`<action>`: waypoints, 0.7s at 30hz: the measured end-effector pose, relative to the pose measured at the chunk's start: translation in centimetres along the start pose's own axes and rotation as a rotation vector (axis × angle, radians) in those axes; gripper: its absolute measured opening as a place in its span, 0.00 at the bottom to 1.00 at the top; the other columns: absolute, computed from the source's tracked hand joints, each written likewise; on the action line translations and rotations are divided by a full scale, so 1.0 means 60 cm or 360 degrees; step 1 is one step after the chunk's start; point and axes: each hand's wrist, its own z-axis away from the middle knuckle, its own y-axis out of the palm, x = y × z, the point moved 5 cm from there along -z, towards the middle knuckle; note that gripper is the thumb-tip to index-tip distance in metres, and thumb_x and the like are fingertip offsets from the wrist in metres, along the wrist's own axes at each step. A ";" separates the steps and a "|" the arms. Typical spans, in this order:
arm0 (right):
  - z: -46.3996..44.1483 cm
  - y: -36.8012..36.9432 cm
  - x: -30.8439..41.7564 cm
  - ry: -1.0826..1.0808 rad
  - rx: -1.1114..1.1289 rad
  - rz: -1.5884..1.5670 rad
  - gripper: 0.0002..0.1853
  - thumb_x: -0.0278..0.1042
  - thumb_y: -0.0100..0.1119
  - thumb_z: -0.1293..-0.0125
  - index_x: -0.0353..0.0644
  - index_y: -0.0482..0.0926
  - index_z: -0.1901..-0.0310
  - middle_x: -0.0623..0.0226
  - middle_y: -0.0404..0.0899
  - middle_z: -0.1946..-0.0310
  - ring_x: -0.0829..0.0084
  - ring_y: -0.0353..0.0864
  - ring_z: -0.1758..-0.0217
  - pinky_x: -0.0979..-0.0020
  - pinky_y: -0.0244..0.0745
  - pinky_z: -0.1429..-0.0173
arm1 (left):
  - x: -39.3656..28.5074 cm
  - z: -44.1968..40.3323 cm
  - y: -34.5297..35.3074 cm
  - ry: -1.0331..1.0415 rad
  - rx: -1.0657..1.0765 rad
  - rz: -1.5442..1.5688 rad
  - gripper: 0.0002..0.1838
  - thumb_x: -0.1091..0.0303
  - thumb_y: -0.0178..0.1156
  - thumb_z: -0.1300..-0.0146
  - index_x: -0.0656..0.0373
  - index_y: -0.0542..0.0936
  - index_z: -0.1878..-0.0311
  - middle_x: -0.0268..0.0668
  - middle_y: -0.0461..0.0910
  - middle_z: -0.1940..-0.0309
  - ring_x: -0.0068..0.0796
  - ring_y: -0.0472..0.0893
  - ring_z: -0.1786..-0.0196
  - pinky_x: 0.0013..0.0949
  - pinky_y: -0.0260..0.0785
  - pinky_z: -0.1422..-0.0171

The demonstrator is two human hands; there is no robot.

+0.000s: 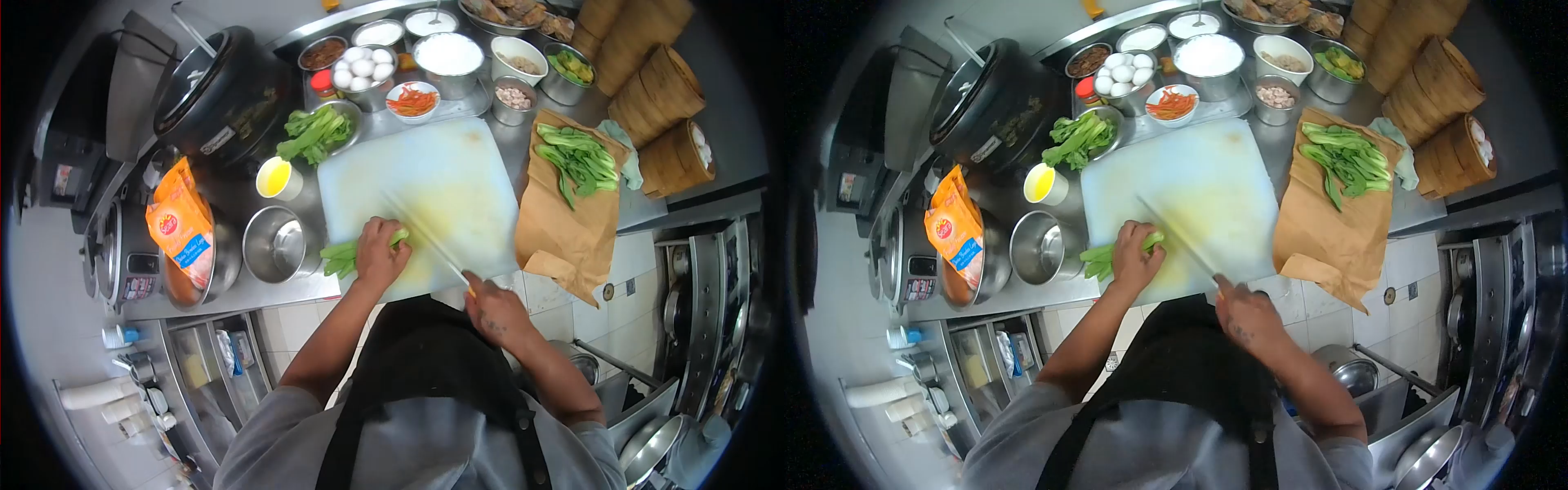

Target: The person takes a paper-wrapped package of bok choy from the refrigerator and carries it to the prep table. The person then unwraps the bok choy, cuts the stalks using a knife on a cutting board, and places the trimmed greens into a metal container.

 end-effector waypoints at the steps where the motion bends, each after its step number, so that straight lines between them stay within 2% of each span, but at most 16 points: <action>1: 0.014 -0.003 -0.002 0.0013 -0.0002 -0.0008 0.20 0.35 0.53 0.32 0.41 0.70 0.39 0.50 0.79 0.68 0.48 0.81 0.67 0.52 0.77 0.61 | 0.001 0.000 0.002 -0.0011 -0.0007 -0.0014 0.15 0.71 0.63 0.52 0.56 0.78 0.58 0.42 0.73 0.61 0.46 0.74 0.56 0.45 0.69 0.54; 5: 0.049 -0.010 -0.005 0.0062 0.0204 -0.0112 0.20 0.34 0.54 0.32 0.40 0.70 0.40 0.50 0.79 0.69 0.49 0.81 0.68 0.53 0.78 0.63 | -0.002 0.001 0.006 0.0000 0.0005 -0.0067 0.15 0.71 0.63 0.53 0.56 0.78 0.58 0.42 0.72 0.61 0.46 0.74 0.56 0.45 0.69 0.55; 21: 0.082 -0.031 -0.010 -0.0010 0.0253 -0.0185 0.21 0.32 0.54 0.31 0.36 0.67 0.38 0.47 0.77 0.72 0.48 0.80 0.74 0.53 0.77 0.68 | -0.009 -0.005 0.008 0.0082 -0.0105 -0.0035 0.16 0.75 0.62 0.55 0.58 0.76 0.59 0.43 0.74 0.62 0.48 0.75 0.59 0.45 0.69 0.58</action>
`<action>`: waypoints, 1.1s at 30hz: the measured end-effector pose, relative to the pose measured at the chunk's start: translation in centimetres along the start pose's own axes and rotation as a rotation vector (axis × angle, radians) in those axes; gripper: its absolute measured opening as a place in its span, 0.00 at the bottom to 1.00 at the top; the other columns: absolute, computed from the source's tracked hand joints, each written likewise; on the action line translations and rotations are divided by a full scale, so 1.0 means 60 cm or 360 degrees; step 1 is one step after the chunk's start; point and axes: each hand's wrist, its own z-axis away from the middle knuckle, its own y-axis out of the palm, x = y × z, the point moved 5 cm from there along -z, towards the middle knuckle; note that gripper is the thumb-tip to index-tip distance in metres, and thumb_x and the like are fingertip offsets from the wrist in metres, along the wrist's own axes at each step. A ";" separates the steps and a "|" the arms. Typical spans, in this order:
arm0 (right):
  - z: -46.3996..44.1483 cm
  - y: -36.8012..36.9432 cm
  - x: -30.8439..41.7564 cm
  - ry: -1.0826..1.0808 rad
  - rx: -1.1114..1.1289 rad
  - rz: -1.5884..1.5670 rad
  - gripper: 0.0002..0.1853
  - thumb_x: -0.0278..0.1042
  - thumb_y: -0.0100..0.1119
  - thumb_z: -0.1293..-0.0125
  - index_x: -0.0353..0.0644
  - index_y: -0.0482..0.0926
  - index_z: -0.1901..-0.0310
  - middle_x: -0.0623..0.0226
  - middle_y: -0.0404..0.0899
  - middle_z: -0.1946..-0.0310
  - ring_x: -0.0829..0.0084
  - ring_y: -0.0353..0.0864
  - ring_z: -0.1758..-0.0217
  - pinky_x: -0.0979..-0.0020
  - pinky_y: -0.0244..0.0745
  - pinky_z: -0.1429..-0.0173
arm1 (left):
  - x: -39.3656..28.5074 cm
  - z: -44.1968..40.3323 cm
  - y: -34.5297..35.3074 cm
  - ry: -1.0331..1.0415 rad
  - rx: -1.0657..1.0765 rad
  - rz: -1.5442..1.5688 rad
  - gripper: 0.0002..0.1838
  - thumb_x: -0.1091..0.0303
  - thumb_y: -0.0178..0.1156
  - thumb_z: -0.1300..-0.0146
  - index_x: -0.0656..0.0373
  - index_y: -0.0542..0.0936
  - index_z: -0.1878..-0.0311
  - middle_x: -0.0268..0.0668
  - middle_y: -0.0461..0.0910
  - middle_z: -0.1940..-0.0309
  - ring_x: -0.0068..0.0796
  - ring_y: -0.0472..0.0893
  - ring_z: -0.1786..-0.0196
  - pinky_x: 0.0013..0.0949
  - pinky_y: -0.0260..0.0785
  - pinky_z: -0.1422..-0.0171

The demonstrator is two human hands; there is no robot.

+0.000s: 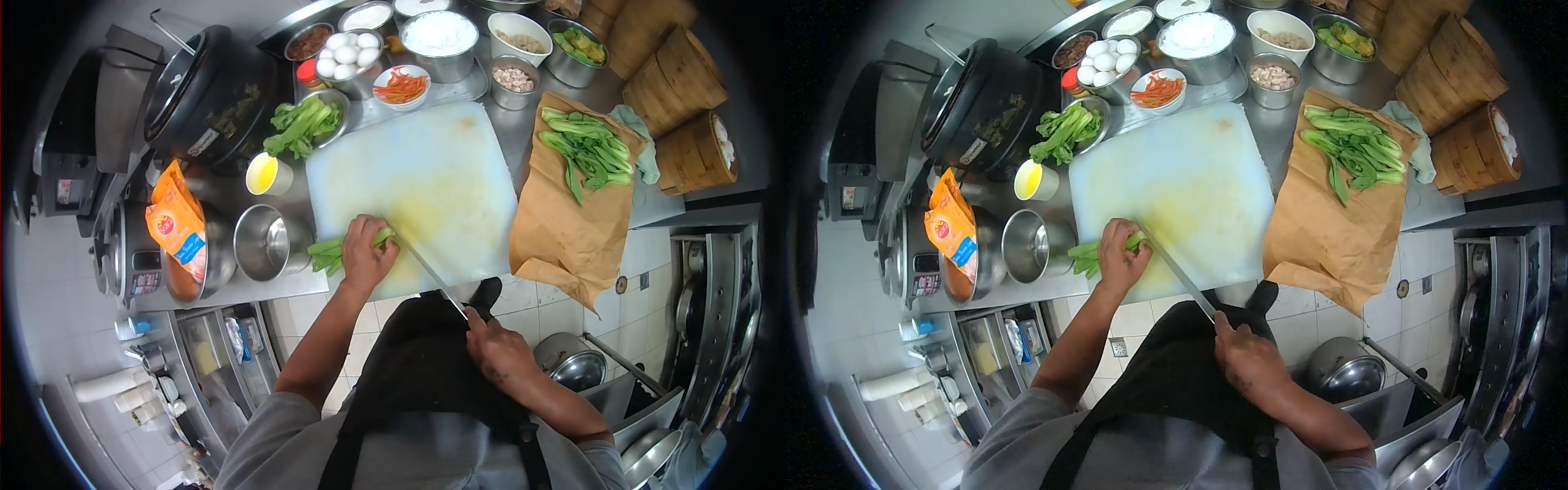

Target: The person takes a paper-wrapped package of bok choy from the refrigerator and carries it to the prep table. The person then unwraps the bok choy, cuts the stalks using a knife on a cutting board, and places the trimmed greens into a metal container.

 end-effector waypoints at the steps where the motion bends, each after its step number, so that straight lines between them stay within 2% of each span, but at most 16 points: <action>1: 0.000 0.001 0.000 -0.0020 -0.0016 -0.0012 0.21 0.32 0.54 0.31 0.36 0.67 0.39 0.47 0.77 0.72 0.48 0.80 0.74 0.53 0.77 0.68 | 0.000 0.000 0.000 -0.0003 -0.0002 0.0003 0.16 0.75 0.62 0.55 0.58 0.76 0.59 0.43 0.74 0.63 0.48 0.75 0.59 0.45 0.69 0.58; 4: -0.004 -0.006 0.010 -0.0050 -0.0008 0.0016 0.19 0.32 0.51 0.30 0.32 0.68 0.41 0.48 0.75 0.75 0.49 0.80 0.75 0.54 0.77 0.69 | 0.002 0.000 0.000 -0.0014 -0.0013 0.0037 0.15 0.75 0.62 0.54 0.58 0.75 0.60 0.43 0.74 0.63 0.49 0.75 0.59 0.45 0.69 0.58; 17: -0.062 0.022 0.029 -0.0010 0.0049 0.0123 0.19 0.33 0.50 0.30 0.32 0.68 0.42 0.45 0.76 0.75 0.47 0.80 0.75 0.53 0.77 0.69 | 0.004 0.001 -0.006 -0.0021 -0.0063 0.0103 0.14 0.75 0.62 0.55 0.58 0.75 0.62 0.42 0.75 0.64 0.48 0.75 0.59 0.45 0.69 0.57; 20: -0.090 0.039 0.024 0.0011 -0.0018 0.0092 0.20 0.34 0.51 0.30 0.33 0.68 0.40 0.44 0.77 0.74 0.46 0.80 0.72 0.53 0.77 0.65 | 0.005 0.004 -0.006 -0.0027 -0.0033 0.0089 0.14 0.75 0.63 0.55 0.58 0.76 0.62 0.41 0.75 0.63 0.47 0.75 0.57 0.45 0.69 0.56; 23: -0.105 0.042 0.014 -0.0011 -0.0072 0.0071 0.17 0.34 0.49 0.30 0.33 0.70 0.45 0.45 0.78 0.72 0.46 0.81 0.69 0.51 0.77 0.62 | 0.000 0.003 -0.012 0.0022 -0.0039 0.0025 0.16 0.76 0.64 0.55 0.59 0.75 0.60 0.42 0.75 0.63 0.46 0.77 0.61 0.41 0.71 0.58; 25: -0.096 0.033 -0.005 0.0007 -0.0136 -0.0121 0.16 0.35 0.49 0.31 0.38 0.71 0.45 0.45 0.79 0.70 0.44 0.81 0.67 0.49 0.76 0.59 | 0.007 0.006 -0.012 -0.0024 0.0112 0.0075 0.16 0.72 0.65 0.53 0.58 0.75 0.58 0.42 0.75 0.60 0.47 0.76 0.55 0.43 0.70 0.52; 26: -0.086 0.031 -0.016 -0.0005 -0.0141 -0.0100 0.16 0.35 0.49 0.31 0.38 0.71 0.45 0.45 0.79 0.70 0.44 0.81 0.67 0.49 0.76 0.59 | 0.014 0.005 -0.018 -0.0022 0.0089 0.0080 0.16 0.72 0.65 0.53 0.58 0.75 0.58 0.42 0.75 0.60 0.47 0.76 0.55 0.43 0.70 0.52; 28: -0.063 0.024 -0.051 0.0218 -0.0131 -0.0228 0.16 0.36 0.50 0.31 0.41 0.71 0.45 0.44 0.79 0.69 0.42 0.80 0.65 0.48 0.74 0.58 | 0.028 0.003 -0.016 -0.0054 0.0349 0.0268 0.18 0.70 0.67 0.52 0.58 0.75 0.56 0.41 0.75 0.59 0.46 0.76 0.53 0.44 0.69 0.49; 29: -0.057 0.013 -0.050 0.0199 -0.0125 -0.0207 0.16 0.36 0.50 0.31 0.41 0.71 0.45 0.44 0.79 0.69 0.42 0.80 0.65 0.48 0.74 0.58 | 0.018 -0.011 -0.032 -0.0063 0.0321 0.0270 0.18 0.70 0.67 0.52 0.58 0.75 0.56 0.41 0.75 0.59 0.46 0.76 0.53 0.44 0.69 0.49; 31: -0.042 -0.012 -0.055 0.0425 -0.0140 -0.0324 0.14 0.37 0.50 0.31 0.41 0.70 0.48 0.42 0.78 0.71 0.41 0.79 0.65 0.50 0.73 0.60 | -0.011 -0.041 -0.049 0.0206 0.0609 0.0135 0.18 0.70 0.67 0.52 0.59 0.77 0.56 0.40 0.76 0.57 0.44 0.75 0.50 0.44 0.68 0.45; 32: -0.038 -0.012 -0.060 0.0403 -0.0137 -0.0304 0.14 0.37 0.50 0.31 0.41 0.70 0.48 0.42 0.78 0.71 0.41 0.79 0.65 0.50 0.73 0.60 | -0.010 -0.056 -0.053 0.0198 0.0580 0.0133 0.18 0.70 0.67 0.52 0.59 0.77 0.56 0.40 0.76 0.57 0.44 0.75 0.50 0.44 0.68 0.45; 33: -0.033 -0.011 -0.072 0.0408 -0.0256 -0.0374 0.12 0.36 0.49 0.31 0.39 0.71 0.51 0.50 0.78 0.75 0.52 0.80 0.70 0.56 0.74 0.62 | -0.014 -0.068 -0.050 0.0309 0.0695 0.0129 0.19 0.71 0.67 0.53 0.59 0.78 0.55 0.39 0.77 0.55 0.43 0.75 0.48 0.43 0.67 0.41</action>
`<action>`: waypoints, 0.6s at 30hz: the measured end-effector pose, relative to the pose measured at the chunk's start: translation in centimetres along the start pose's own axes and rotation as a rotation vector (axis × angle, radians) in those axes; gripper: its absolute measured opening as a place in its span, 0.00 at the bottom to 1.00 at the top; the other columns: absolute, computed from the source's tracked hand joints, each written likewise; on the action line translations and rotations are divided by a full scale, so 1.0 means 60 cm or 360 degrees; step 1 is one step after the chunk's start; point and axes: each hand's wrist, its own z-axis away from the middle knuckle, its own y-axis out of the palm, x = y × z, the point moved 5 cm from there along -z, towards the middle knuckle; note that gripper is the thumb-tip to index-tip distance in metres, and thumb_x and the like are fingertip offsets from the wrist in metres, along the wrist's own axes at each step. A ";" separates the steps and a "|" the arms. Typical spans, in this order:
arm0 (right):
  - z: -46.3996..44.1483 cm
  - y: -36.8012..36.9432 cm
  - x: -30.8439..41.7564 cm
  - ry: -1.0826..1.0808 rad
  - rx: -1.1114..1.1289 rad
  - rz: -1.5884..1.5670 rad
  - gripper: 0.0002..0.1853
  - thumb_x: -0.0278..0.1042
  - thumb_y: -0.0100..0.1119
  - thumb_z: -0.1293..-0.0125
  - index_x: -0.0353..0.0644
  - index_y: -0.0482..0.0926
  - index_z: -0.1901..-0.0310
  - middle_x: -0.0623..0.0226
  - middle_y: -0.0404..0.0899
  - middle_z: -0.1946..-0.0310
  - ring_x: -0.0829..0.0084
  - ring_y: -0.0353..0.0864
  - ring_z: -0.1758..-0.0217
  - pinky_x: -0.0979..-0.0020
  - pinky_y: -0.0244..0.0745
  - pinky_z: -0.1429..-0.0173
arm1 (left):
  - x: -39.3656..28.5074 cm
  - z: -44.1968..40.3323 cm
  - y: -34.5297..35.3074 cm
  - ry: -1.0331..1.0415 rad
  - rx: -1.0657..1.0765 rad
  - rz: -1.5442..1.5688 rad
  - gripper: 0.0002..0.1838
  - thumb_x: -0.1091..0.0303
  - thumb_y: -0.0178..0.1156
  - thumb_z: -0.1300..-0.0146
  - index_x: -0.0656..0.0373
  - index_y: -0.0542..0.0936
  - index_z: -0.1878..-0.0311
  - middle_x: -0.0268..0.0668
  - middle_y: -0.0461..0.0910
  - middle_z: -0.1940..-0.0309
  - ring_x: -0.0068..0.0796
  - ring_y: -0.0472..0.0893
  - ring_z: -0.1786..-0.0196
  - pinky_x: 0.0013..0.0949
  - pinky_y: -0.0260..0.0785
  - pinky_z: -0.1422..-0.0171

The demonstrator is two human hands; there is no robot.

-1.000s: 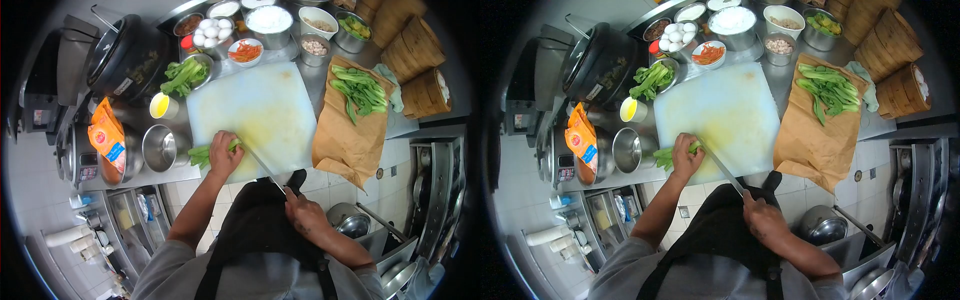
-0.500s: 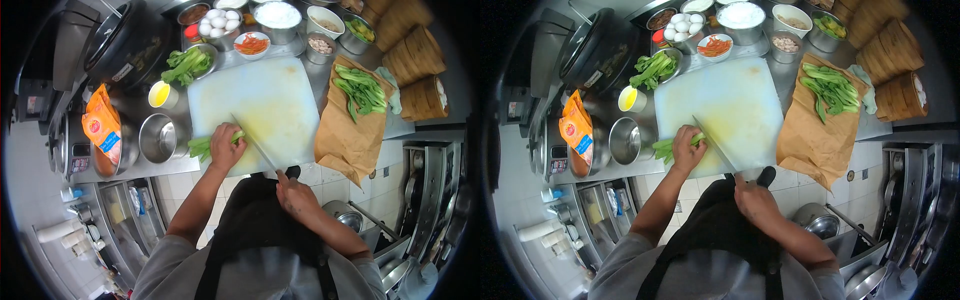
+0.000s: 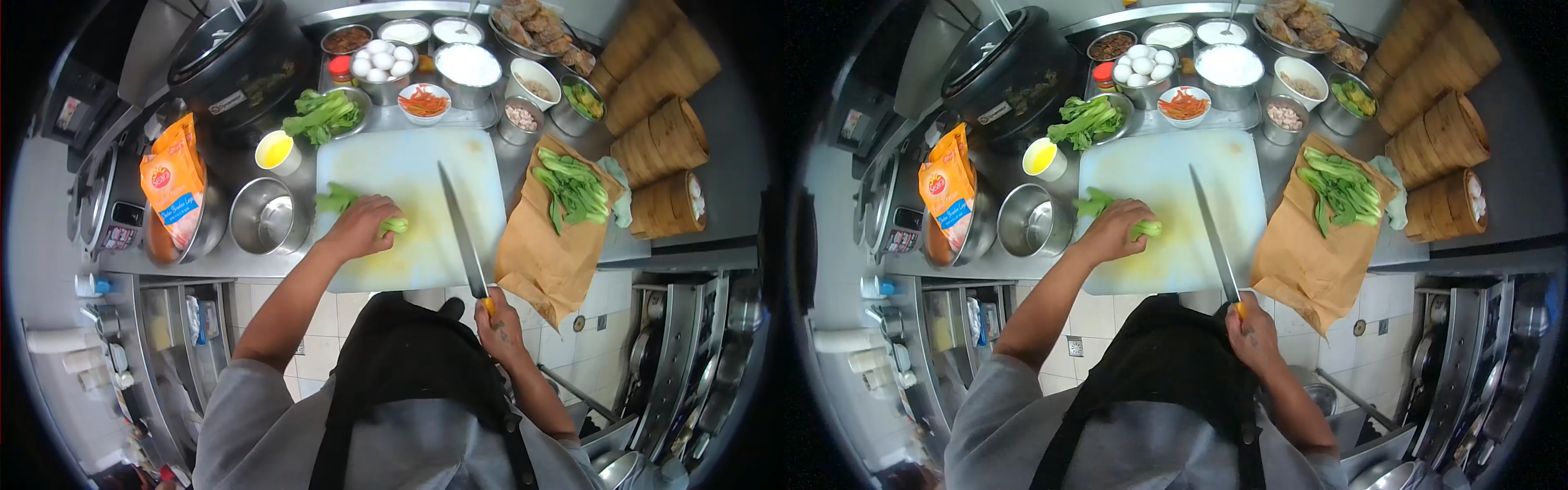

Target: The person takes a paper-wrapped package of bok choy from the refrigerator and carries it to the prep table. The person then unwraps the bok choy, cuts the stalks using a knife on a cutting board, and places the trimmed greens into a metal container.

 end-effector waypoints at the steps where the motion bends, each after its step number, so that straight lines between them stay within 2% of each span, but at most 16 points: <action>1: 0.003 -0.001 -0.016 0.0003 -0.0103 -0.0088 0.11 0.35 0.49 0.31 0.37 0.71 0.53 0.57 0.77 0.78 0.62 0.80 0.76 0.62 0.74 0.65 | -0.002 -0.006 0.001 0.0099 0.0127 -0.0014 0.19 0.72 0.67 0.53 0.58 0.79 0.54 0.38 0.79 0.53 0.43 0.75 0.47 0.43 0.65 0.37; 2: 0.002 -0.001 -0.030 -0.0019 -0.0126 -0.0192 0.10 0.34 0.49 0.32 0.36 0.70 0.57 0.62 0.74 0.80 0.72 0.77 0.77 0.65 0.72 0.68 | 0.010 -0.003 0.011 0.0105 0.0253 -0.0018 0.18 0.73 0.67 0.52 0.58 0.81 0.54 0.38 0.78 0.52 0.42 0.74 0.45 0.42 0.63 0.33; 3: 0.003 -0.008 -0.041 -0.0029 -0.0118 -0.0184 0.10 0.34 0.49 0.32 0.36 0.70 0.57 0.62 0.74 0.80 0.72 0.77 0.77 0.65 0.72 0.68 | 0.021 0.001 0.016 0.0096 0.0241 -0.0019 0.18 0.73 0.67 0.52 0.58 0.81 0.54 0.38 0.78 0.52 0.42 0.74 0.45 0.42 0.63 0.33; 5: 0.007 -0.024 -0.034 -0.0090 -0.0112 -0.0081 0.10 0.35 0.49 0.32 0.36 0.70 0.58 0.58 0.74 0.81 0.66 0.77 0.78 0.62 0.71 0.70 | 0.027 -0.001 0.019 0.0064 0.0290 0.0098 0.19 0.74 0.68 0.51 0.58 0.81 0.53 0.37 0.78 0.51 0.41 0.73 0.43 0.40 0.63 0.33; 6: 0.015 -0.034 -0.031 -0.0073 -0.0103 0.0150 0.11 0.37 0.51 0.30 0.36 0.72 0.62 0.52 0.76 0.79 0.55 0.78 0.78 0.57 0.70 0.70 | 0.031 -0.002 0.022 0.0060 0.0293 0.0108 0.19 0.74 0.68 0.51 0.58 0.81 0.53 0.37 0.78 0.51 0.41 0.73 0.43 0.40 0.63 0.33; 7: 0.025 -0.043 -0.024 -0.0066 -0.0088 0.0157 0.11 0.37 0.51 0.30 0.36 0.72 0.62 0.52 0.76 0.79 0.55 0.78 0.78 0.57 0.70 0.70 | 0.025 0.000 0.021 0.0065 0.0342 0.0070 0.20 0.74 0.69 0.51 0.57 0.82 0.52 0.37 0.77 0.51 0.41 0.72 0.43 0.40 0.63 0.33; 9: 0.034 -0.050 -0.017 -0.0050 0.0000 0.0685 0.14 0.42 0.52 0.29 0.39 0.72 0.66 0.45 0.79 0.74 0.41 0.79 0.67 0.47 0.72 0.62 | 0.023 0.001 0.018 0.0053 0.0381 0.0037 0.20 0.74 0.70 0.51 0.57 0.82 0.52 0.36 0.77 0.51 0.40 0.72 0.43 0.39 0.63 0.33; 10: 0.039 -0.051 -0.014 -0.0183 -0.0068 0.0791 0.18 0.47 0.53 0.29 0.40 0.73 0.68 0.49 0.80 0.74 0.44 0.80 0.69 0.48 0.73 0.64 | 0.021 0.001 0.017 0.0093 0.0402 0.0035 0.20 0.75 0.71 0.52 0.57 0.82 0.52 0.36 0.77 0.51 0.40 0.71 0.42 0.38 0.63 0.33; 15: 0.034 -0.060 0.014 -0.0325 -0.0066 0.1015 0.17 0.47 0.52 0.28 0.41 0.74 0.68 0.53 0.78 0.77 0.48 0.81 0.72 0.52 0.75 0.67 | 0.031 -0.004 0.022 0.0082 0.0466 0.0076 0.21 0.75 0.72 0.54 0.57 0.83 0.53 0.35 0.76 0.52 0.39 0.70 0.42 0.37 0.63 0.33; 18: 0.023 -0.057 0.032 -0.0410 -0.0082 0.1117 0.17 0.47 0.52 0.28 0.42 0.74 0.68 0.54 0.78 0.78 0.50 0.81 0.74 0.54 0.75 0.69 | 0.029 -0.005 0.020 0.0184 0.0402 0.0042 0.20 0.75 0.72 0.56 0.57 0.85 0.55 0.34 0.76 0.55 0.39 0.71 0.45 0.36 0.66 0.37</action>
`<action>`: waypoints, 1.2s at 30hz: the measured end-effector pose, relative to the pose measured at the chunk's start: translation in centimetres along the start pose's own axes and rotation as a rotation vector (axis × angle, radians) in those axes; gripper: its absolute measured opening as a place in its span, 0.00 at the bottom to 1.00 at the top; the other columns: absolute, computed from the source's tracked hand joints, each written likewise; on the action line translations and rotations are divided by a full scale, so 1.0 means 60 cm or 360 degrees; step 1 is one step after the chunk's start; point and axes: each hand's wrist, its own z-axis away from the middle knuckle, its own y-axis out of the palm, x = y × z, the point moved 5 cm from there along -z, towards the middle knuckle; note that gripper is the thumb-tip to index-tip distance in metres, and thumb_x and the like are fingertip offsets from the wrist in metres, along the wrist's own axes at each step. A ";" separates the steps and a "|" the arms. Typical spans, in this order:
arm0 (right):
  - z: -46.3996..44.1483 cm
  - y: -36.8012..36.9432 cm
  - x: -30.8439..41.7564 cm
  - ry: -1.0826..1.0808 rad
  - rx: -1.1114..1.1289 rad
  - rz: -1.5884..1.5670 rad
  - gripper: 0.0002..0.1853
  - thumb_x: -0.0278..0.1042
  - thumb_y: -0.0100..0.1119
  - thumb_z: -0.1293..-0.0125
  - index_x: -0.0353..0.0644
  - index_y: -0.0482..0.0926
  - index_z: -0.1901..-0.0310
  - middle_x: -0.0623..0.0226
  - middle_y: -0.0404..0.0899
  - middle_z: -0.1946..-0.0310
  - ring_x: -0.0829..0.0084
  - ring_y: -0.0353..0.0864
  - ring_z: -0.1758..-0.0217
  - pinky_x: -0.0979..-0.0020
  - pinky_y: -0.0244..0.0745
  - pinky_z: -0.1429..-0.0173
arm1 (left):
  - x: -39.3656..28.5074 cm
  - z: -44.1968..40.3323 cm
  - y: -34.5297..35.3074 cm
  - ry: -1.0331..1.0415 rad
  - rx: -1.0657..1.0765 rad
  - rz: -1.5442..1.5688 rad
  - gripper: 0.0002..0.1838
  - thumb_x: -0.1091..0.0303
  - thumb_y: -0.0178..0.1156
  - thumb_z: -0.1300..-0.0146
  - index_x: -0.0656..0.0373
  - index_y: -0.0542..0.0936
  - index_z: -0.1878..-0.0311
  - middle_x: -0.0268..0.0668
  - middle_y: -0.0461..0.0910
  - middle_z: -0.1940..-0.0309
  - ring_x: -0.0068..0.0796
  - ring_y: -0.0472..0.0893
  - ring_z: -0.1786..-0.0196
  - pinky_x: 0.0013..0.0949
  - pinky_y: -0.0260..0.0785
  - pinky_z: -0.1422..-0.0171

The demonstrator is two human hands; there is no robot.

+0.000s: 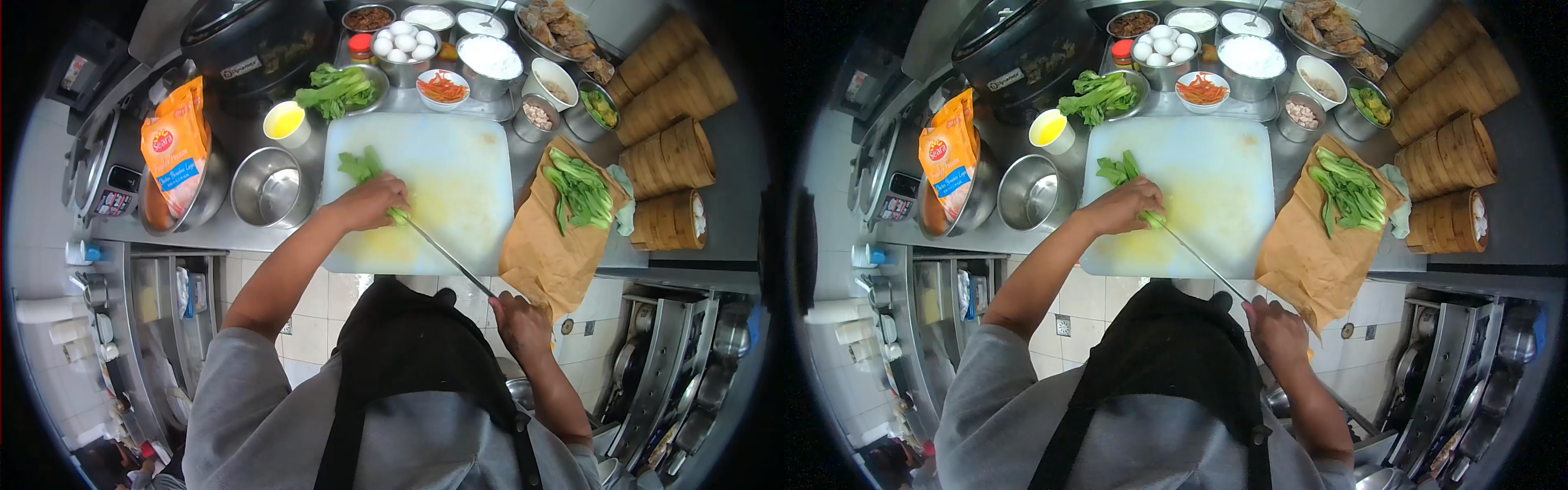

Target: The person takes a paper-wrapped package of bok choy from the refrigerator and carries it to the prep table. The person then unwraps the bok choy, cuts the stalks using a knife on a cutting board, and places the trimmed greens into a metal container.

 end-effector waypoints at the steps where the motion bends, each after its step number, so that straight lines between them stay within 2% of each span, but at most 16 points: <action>1: -0.004 -0.003 0.003 -0.0034 -0.0034 0.0034 0.17 0.47 0.52 0.28 0.43 0.74 0.68 0.54 0.77 0.79 0.51 0.81 0.75 0.55 0.75 0.70 | 0.000 0.001 0.001 0.0005 -0.0016 0.0001 0.20 0.75 0.73 0.56 0.57 0.85 0.55 0.34 0.76 0.55 0.39 0.71 0.45 0.36 0.66 0.38; 3: -0.011 -0.008 0.008 -0.0084 -0.0053 0.0095 0.17 0.47 0.52 0.28 0.43 0.74 0.69 0.55 0.77 0.79 0.52 0.81 0.76 0.56 0.75 0.72 | 0.003 0.003 0.003 0.0005 -0.0032 0.0008 0.20 0.76 0.73 0.56 0.58 0.85 0.55 0.34 0.76 0.55 0.39 0.71 0.45 0.36 0.66 0.38; 5: -0.013 -0.010 0.012 -0.0137 -0.0072 0.0155 0.17 0.48 0.52 0.28 0.44 0.74 0.69 0.55 0.77 0.79 0.54 0.80 0.78 0.57 0.74 0.74 | 0.005 0.003 0.004 -0.0088 0.0037 0.0019 0.21 0.76 0.72 0.56 0.58 0.84 0.54 0.35 0.75 0.52 0.39 0.71 0.42 0.39 0.58 0.28; 10: -0.015 -0.011 0.018 -0.0191 -0.0172 0.0201 0.17 0.48 0.52 0.28 0.45 0.74 0.70 0.58 0.76 0.80 0.57 0.80 0.80 0.60 0.74 0.76 | 0.003 0.003 0.000 -0.0067 -0.0006 0.0016 0.20 0.76 0.73 0.57 0.59 0.84 0.56 0.36 0.75 0.52 0.39 0.71 0.42 0.38 0.58 0.28; 18: -0.030 -0.007 0.047 -0.0183 -0.0110 0.0377 0.16 0.49 0.52 0.28 0.46 0.74 0.69 0.61 0.76 0.80 0.60 0.80 0.81 0.63 0.75 0.77 | 0.008 0.002 0.000 -0.0020 -0.0037 0.0022 0.19 0.76 0.73 0.58 0.59 0.85 0.58 0.36 0.76 0.53 0.39 0.71 0.43 0.37 0.60 0.30; 20: -0.034 0.000 0.052 -0.0158 -0.0063 0.0387 0.17 0.49 0.52 0.28 0.46 0.74 0.69 0.61 0.76 0.80 0.60 0.80 0.81 0.63 0.75 0.77 | 0.004 0.001 -0.005 0.0109 -0.0156 -0.0010 0.17 0.76 0.73 0.61 0.57 0.86 0.62 0.35 0.76 0.57 0.38 0.72 0.46 0.36 0.65 0.36; 23: -0.044 0.026 0.058 -0.0165 -0.0084 0.0456 0.17 0.49 0.51 0.28 0.46 0.74 0.69 0.60 0.77 0.79 0.60 0.80 0.81 0.63 0.76 0.76 | 0.003 0.000 -0.005 0.0130 -0.0155 -0.0033 0.17 0.75 0.74 0.61 0.57 0.86 0.62 0.35 0.77 0.56 0.39 0.72 0.45 0.36 0.64 0.35; 24: -0.053 0.034 0.062 -0.0173 -0.0077 0.0403 0.16 0.48 0.51 0.28 0.46 0.74 0.69 0.59 0.77 0.79 0.59 0.81 0.80 0.63 0.76 0.74 | 0.003 0.000 -0.006 0.0126 -0.0161 -0.0031 0.17 0.75 0.74 0.61 0.57 0.86 0.62 0.35 0.77 0.56 0.39 0.72 0.45 0.36 0.64 0.35; 26: -0.076 0.040 0.077 -0.0182 0.0024 0.0262 0.15 0.46 0.49 0.27 0.45 0.73 0.66 0.58 0.78 0.78 0.57 0.82 0.76 0.61 0.78 0.71 | 0.008 0.000 -0.001 0.0043 -0.0037 -0.0024 0.20 0.75 0.74 0.59 0.56 0.86 0.58 0.37 0.76 0.51 0.39 0.72 0.41 0.42 0.52 0.23; 31: -0.079 0.063 0.073 -0.0145 0.0141 0.0190 0.15 0.46 0.46 0.25 0.43 0.73 0.63 0.56 0.79 0.76 0.55 0.82 0.75 0.59 0.78 0.70 | 0.019 0.012 0.001 -0.0076 -0.0055 0.0110 0.21 0.74 0.74 0.58 0.54 0.86 0.56 0.37 0.76 0.49 0.40 0.70 0.39 0.42 0.51 0.23; 33: -0.055 0.054 0.052 -0.0122 0.0246 0.0307 0.16 0.47 0.45 0.25 0.43 0.73 0.63 0.54 0.80 0.75 0.54 0.83 0.74 0.58 0.78 0.69 | 0.022 0.018 -0.003 -0.0101 -0.0098 0.0164 0.21 0.74 0.74 0.58 0.54 0.86 0.55 0.37 0.75 0.48 0.40 0.69 0.38 0.42 0.51 0.22; 35: -0.026 0.042 0.022 0.0025 0.0399 0.0232 0.17 0.47 0.45 0.25 0.41 0.73 0.62 0.53 0.80 0.73 0.50 0.82 0.71 0.52 0.76 0.66 | 0.031 0.027 -0.003 -0.0184 -0.0203 0.0209 0.22 0.72 0.74 0.57 0.53 0.85 0.54 0.37 0.74 0.45 0.42 0.68 0.36 0.41 0.53 0.24; 36: -0.009 0.045 -0.003 -0.0006 0.0415 0.0101 0.17 0.47 0.45 0.25 0.41 0.74 0.63 0.51 0.80 0.75 0.48 0.82 0.70 0.49 0.75 0.64 | 0.034 0.028 0.000 -0.0190 -0.0230 0.0186 0.22 0.72 0.74 0.57 0.53 0.85 0.54 0.37 0.74 0.45 0.42 0.68 0.36 0.41 0.53 0.24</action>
